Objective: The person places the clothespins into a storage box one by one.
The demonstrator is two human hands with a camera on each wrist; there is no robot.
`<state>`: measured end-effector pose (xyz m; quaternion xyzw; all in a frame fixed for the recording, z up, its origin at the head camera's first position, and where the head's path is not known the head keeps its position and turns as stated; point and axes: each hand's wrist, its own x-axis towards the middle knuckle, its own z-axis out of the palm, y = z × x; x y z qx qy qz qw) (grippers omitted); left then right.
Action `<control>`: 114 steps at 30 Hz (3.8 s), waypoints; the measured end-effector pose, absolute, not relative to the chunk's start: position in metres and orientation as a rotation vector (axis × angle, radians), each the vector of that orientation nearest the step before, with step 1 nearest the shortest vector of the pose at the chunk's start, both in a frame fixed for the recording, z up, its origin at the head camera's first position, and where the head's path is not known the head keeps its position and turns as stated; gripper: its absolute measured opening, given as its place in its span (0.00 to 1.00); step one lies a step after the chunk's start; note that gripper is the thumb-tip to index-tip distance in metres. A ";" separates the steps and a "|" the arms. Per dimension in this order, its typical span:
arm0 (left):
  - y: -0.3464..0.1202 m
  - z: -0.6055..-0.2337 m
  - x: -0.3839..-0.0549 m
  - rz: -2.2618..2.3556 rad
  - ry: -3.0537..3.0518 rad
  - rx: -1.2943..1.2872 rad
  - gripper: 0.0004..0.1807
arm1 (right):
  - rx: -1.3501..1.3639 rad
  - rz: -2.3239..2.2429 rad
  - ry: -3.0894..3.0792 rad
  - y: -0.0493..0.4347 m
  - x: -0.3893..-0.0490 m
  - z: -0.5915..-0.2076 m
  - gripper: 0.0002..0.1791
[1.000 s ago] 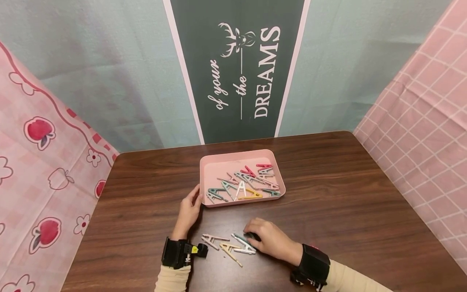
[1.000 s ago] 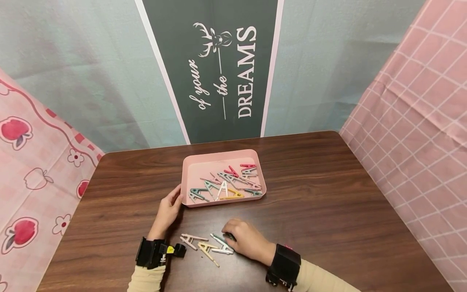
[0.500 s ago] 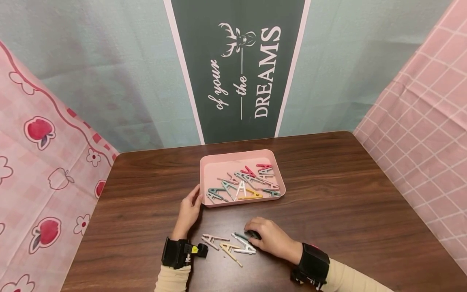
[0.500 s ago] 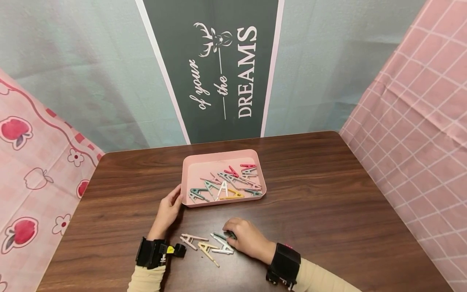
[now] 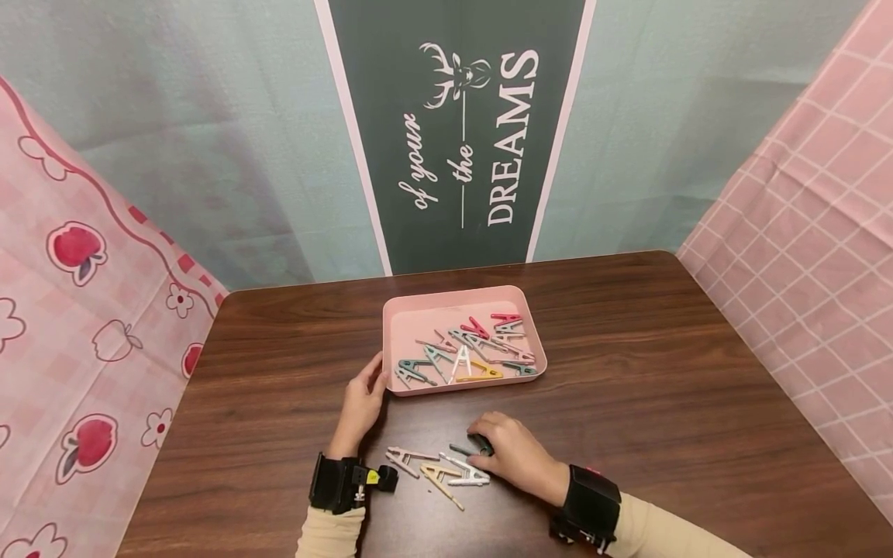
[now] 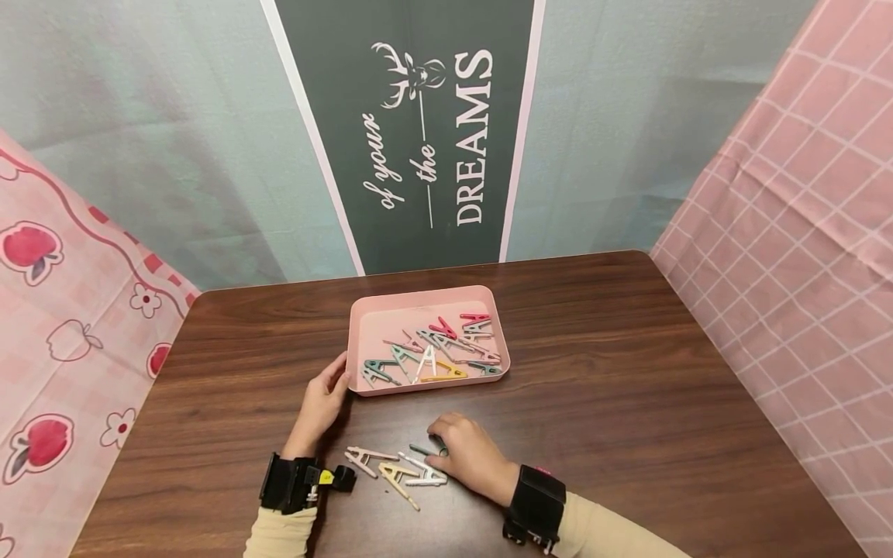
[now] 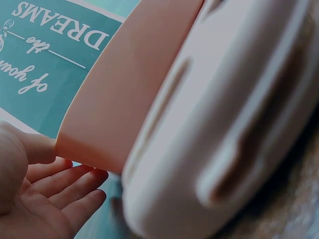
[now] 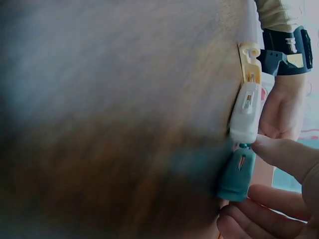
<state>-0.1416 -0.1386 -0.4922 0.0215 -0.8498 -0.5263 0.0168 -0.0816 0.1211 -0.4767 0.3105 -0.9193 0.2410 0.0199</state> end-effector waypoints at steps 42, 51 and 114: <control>-0.137 -0.494 -0.142 -1.619 -2.619 0.039 0.23 | 0.983 0.763 -2.833 0.126 -0.101 -0.456 0.14; -0.137 -0.492 -0.143 -1.640 -2.609 0.034 0.24 | 0.941 0.758 -2.860 0.131 -0.109 -0.450 0.14; -0.138 -0.494 -0.142 -1.668 -2.625 0.075 0.24 | 0.655 0.853 -2.877 0.159 -0.173 -0.414 0.17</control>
